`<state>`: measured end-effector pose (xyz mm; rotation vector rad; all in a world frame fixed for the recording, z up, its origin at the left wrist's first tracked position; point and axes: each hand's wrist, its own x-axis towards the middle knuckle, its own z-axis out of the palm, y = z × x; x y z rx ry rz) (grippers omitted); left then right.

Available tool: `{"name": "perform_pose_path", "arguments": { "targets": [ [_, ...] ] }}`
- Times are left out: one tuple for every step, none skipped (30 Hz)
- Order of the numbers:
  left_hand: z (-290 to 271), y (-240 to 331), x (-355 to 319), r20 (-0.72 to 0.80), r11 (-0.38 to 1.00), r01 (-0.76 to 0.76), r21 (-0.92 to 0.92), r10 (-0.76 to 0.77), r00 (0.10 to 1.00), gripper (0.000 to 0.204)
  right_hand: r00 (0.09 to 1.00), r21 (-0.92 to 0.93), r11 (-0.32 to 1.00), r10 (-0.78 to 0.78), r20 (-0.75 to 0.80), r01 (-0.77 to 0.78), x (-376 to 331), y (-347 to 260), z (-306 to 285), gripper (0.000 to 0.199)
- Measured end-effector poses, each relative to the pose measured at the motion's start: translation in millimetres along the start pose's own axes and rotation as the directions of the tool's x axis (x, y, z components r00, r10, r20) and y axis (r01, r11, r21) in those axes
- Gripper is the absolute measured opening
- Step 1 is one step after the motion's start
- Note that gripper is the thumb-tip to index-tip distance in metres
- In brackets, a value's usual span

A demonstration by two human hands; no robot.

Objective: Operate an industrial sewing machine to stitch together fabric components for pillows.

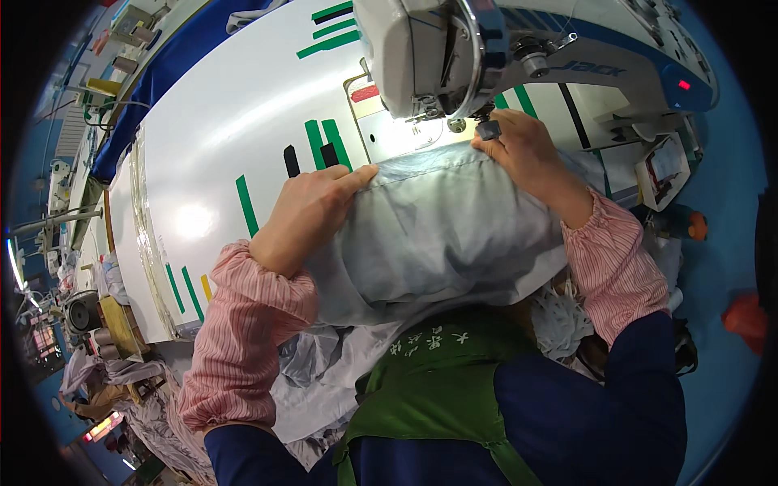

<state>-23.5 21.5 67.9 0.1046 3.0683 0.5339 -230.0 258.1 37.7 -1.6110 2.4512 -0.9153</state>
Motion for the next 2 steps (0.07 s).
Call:
{"name": "perform_pose_path", "arguments": {
  "targets": [
    [0.9, 2.7, 4.0, 0.004, 1.000, 0.018, -0.004, -0.018, 1.000, 0.042, 0.998, -0.008, 0.999, 0.049, 0.050, -0.048, 1.5, 4.6, -2.7, 0.022],
    [2.0, 5.5, 8.0, 0.011, 0.999, 0.040, -0.007, -0.040, 0.999, 0.040, 0.990, -0.014, 0.995, 0.096, 0.100, -0.095, 4.2, 10.9, -4.1, 0.023]
  ]
}}
